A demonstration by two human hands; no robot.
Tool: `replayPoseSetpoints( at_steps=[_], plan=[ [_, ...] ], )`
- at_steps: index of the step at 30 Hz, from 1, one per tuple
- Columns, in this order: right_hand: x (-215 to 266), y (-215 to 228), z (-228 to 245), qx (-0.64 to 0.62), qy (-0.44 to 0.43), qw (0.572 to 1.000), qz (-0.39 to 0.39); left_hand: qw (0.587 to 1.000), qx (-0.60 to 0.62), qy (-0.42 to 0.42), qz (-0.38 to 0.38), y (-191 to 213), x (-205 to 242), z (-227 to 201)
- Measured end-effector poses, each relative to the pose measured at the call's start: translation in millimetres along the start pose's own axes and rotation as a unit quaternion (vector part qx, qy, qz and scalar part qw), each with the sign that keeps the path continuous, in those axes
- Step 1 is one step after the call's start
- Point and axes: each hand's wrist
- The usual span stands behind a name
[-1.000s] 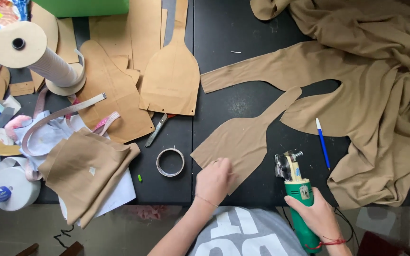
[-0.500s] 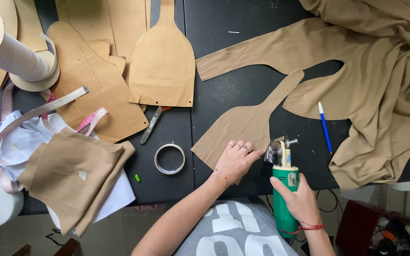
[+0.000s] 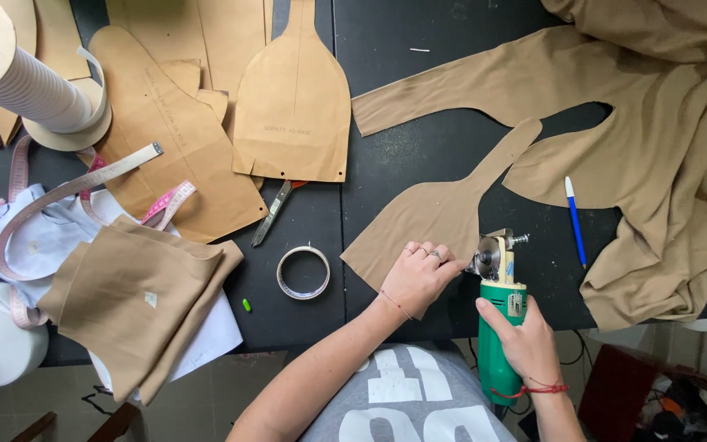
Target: The person uses a green electric rotary cutter to cut a large piece of brown fabric on a black table. They place a cardboard pattern on the fabric, trace the outline with a blue marker, and then cut along the marked lines. The person repeats this process for multiple pieces, handling the fabric and patterns with both hands.
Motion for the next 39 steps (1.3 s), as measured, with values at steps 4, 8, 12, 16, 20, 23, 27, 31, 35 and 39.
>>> replayPoseSetpoints(
  at_steps=[4, 8, 12, 16, 20, 23, 27, 31, 35, 39],
  plan=[
    [-4.7, 2.0, 2.1, 0.014, -0.001, 1.000, 0.000, 1.000, -0.003, 0.001, 0.004, -1.7, 0.5, -0.1],
    [-9.7, 4.0, 4.0, 0.018, 0.013, 1.000, -0.002, 1.000, -0.002, -0.001, -0.020, -3.5, 1.1, 0.7],
    [-10.3, 7.4, 6.2, 0.028, 0.016, 0.999, 0.002, 1.000, -0.005, 0.006, -0.016, -5.9, 2.5, -0.3],
    [-4.2, 8.4, 2.4, 0.041, -0.002, 0.999, 0.009, 1.000, -0.012, 0.003, -0.017, -5.9, 1.6, -0.3],
    [-5.0, 2.5, -7.0, 0.040, -0.005, 0.999, 0.008, 1.000, -0.011, 0.001, 0.001, -7.3, 3.3, 1.2],
    [-8.3, 1.9, -7.4, 0.038, -0.002, 0.999, 0.011, 1.000, -0.016, 0.000, -0.004, -10.5, 3.7, 1.3],
    [-4.4, 3.6, -1.2, 0.035, -0.008, 0.999, 0.009, 1.000, -0.009, 0.002, -0.017, -11.3, 3.2, 1.6],
    [-7.9, 4.1, -1.0, 0.042, -0.007, 0.999, 0.005, 1.000, -0.011, 0.001, -0.020, -9.9, 3.1, 1.2],
    [-12.1, 5.7, 0.1, 0.048, 0.003, 0.999, 0.002, 1.000, -0.014, 0.002, -0.013, -6.6, 1.4, 1.4],
    [-11.6, 9.0, 5.2, 0.048, 0.004, 0.999, 0.006, 1.000, -0.016, -0.001, -0.014, -10.2, 4.1, 1.6]
  ],
)
Point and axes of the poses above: each hand's wrist, its own x-axis away from the middle knuckle, its own y-axis out of the back of the hand, z = x × y, and after that the axes turned 14 degrees about -y, right-handed
